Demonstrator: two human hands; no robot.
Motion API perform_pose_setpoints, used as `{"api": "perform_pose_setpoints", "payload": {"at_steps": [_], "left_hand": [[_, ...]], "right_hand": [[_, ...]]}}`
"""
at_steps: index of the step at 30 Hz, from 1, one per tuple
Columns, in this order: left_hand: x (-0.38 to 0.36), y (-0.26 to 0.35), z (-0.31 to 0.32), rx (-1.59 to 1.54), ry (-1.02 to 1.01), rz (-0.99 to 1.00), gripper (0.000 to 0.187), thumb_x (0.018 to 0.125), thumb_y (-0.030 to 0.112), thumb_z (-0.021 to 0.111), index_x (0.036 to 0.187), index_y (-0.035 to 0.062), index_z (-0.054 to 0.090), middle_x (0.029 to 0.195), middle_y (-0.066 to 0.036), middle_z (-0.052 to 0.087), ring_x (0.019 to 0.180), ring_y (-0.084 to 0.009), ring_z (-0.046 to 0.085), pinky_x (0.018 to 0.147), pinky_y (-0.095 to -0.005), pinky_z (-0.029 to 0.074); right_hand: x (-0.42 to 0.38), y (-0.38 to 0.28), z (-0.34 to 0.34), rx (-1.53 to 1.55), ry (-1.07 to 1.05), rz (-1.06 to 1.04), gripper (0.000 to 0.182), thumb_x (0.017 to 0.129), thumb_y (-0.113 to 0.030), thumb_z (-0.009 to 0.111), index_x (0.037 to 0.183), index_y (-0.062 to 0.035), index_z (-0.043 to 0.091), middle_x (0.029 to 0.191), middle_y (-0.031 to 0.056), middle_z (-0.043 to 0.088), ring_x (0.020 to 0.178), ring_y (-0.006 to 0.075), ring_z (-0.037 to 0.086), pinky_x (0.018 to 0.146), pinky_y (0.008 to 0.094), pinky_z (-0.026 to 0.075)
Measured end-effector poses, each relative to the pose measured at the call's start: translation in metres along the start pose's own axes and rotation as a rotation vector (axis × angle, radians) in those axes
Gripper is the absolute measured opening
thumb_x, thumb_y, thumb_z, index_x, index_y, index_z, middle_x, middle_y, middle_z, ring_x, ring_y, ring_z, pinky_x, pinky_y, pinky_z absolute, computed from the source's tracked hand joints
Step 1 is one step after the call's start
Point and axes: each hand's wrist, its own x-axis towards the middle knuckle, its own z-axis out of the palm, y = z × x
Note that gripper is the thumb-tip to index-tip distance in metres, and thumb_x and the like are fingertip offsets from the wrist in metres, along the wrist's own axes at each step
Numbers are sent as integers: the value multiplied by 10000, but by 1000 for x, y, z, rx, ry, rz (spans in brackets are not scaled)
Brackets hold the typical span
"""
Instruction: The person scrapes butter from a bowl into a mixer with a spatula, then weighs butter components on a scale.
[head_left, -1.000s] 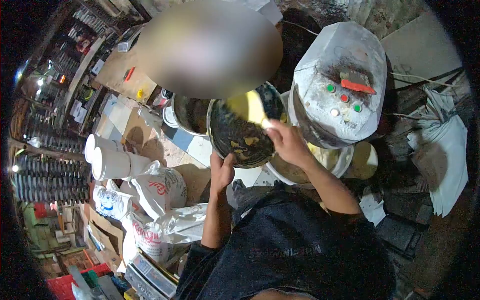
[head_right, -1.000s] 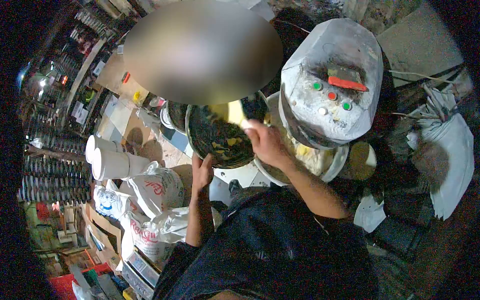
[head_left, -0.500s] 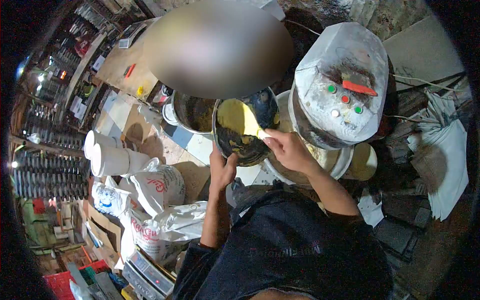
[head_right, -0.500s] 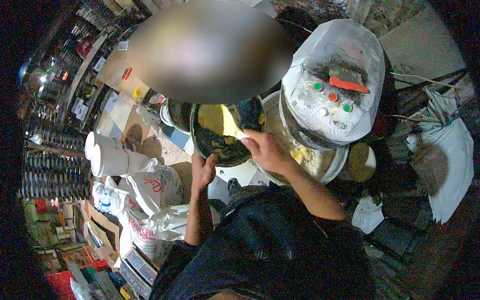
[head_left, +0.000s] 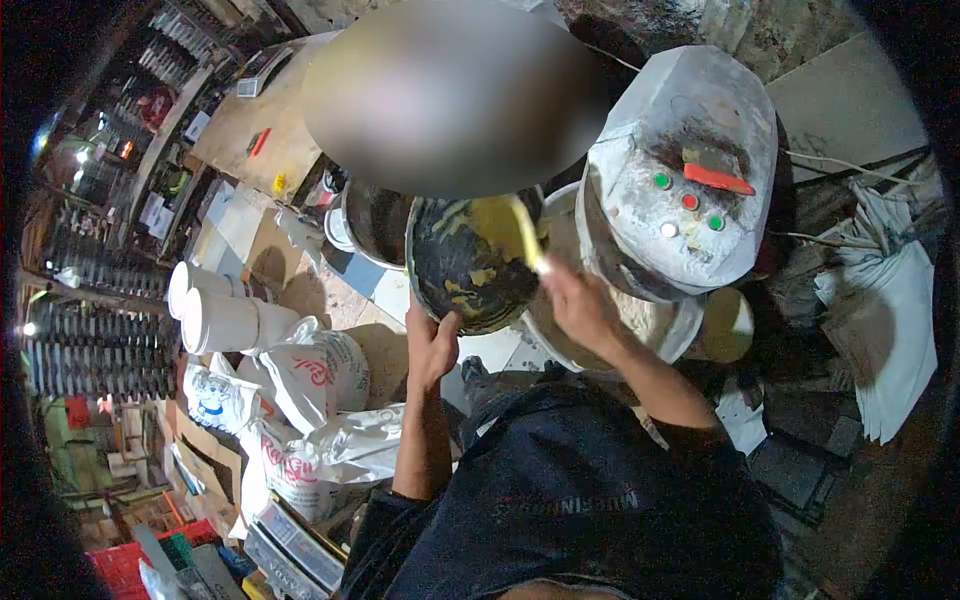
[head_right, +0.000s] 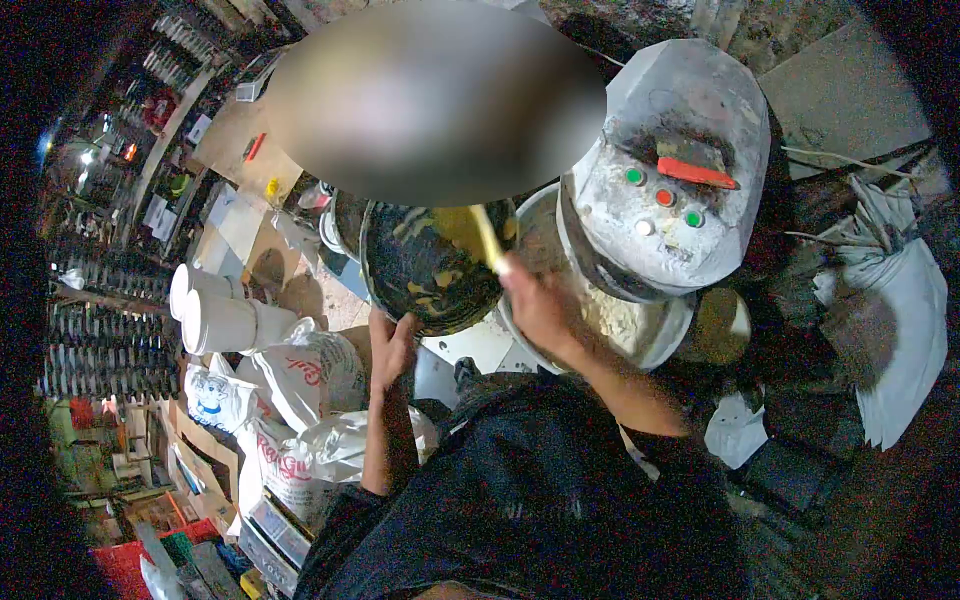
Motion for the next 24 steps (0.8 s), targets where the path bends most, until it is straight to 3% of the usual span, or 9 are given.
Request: {"api": "perform_pose_setpoints", "payload": {"at_steps": [2, 4, 5, 8, 10, 13, 16, 18, 24], "left_hand": [[2, 5, -2, 23, -16, -81, 432, 726, 7, 432, 1157, -24, 421, 1038, -92, 549, 916, -161, 512, 789, -283, 402], [1, 4, -3, 12, 22, -42, 445, 724, 8, 439, 1167, -17, 417, 1033, -90, 550, 904, -163, 515, 779, -287, 408], [1, -1, -4, 2, 6, 8, 445, 723, 3, 441, 1167, -17, 416, 1028, -89, 551, 891, -161, 519, 762, -279, 415], [0, 0, 1, 22, 3, 89, 430, 722, -12, 441, 1152, -18, 421, 997, -84, 557, 855, -158, 524, 732, -262, 423], [5, -9, -4, -1, -19, -16, 415, 723, -18, 434, 1138, -21, 424, 982, -84, 558, 859, -156, 517, 738, -260, 421], [3, -1, -5, -32, 0, -13, 411, 725, -24, 429, 1137, -23, 421, 978, -86, 558, 859, -156, 515, 742, -269, 422], [3, 2, -9, -39, 8, -11, 415, 732, -23, 424, 1147, -24, 417, 1010, -95, 551, 884, -162, 516, 772, -279, 419], [4, 5, -12, -54, -1, 35, 419, 735, -22, 421, 1154, -25, 413, 1029, -99, 547, 899, -165, 516, 792, -284, 415], [11, -10, -32, -70, 5, 115, 477, 716, 17, 452, 1187, -29, 398, 1091, -115, 535, 997, -196, 506, 864, -322, 396]], "right_hand": [[-3, 14, 8, 89, 19, -410, 277, 858, -147, 502, 1087, 5, 538, 797, 210, 616, 673, 358, 604, 598, 389, 483], [4, 18, 14, 313, 164, -219, 265, 872, -148, 479, 1086, -2, 537, 812, 217, 610, 699, 357, 601, 614, 384, 479], [10, 24, 16, 74, 293, -120, 272, 885, -151, 460, 1101, -1, 527, 795, 202, 621, 654, 325, 612, 593, 379, 480], [2, 0, 17, 223, 31, -86, 272, 882, -161, 479, 1112, -27, 533, 749, 201, 618, 595, 290, 610, 528, 379, 465], [0, 8, 24, -23, 146, -520, 252, 880, -148, 483, 1083, -13, 545, 663, 145, 606, 518, 210, 584, 476, 342, 457], [18, -7, 7, 159, 188, -59, 245, 876, -125, 479, 1079, 3, 529, 683, 165, 600, 547, 261, 600, 501, 348, 456], [15, 2, 41, 332, 201, -247, 267, 876, -147, 488, 1097, -2, 526, 757, 183, 621, 649, 295, 624, 602, 352, 481], [9, -10, 29, 102, 43, -457, 272, 879, -177, 497, 1086, -7, 544, 758, 170, 633, 644, 258, 630, 577, 326, 481], [34, -28, 50, 274, 251, -246, 268, 895, -161, 469, 1095, 3, 541, 725, 125, 635, 535, 166, 589, 469, 294, 451]]}}
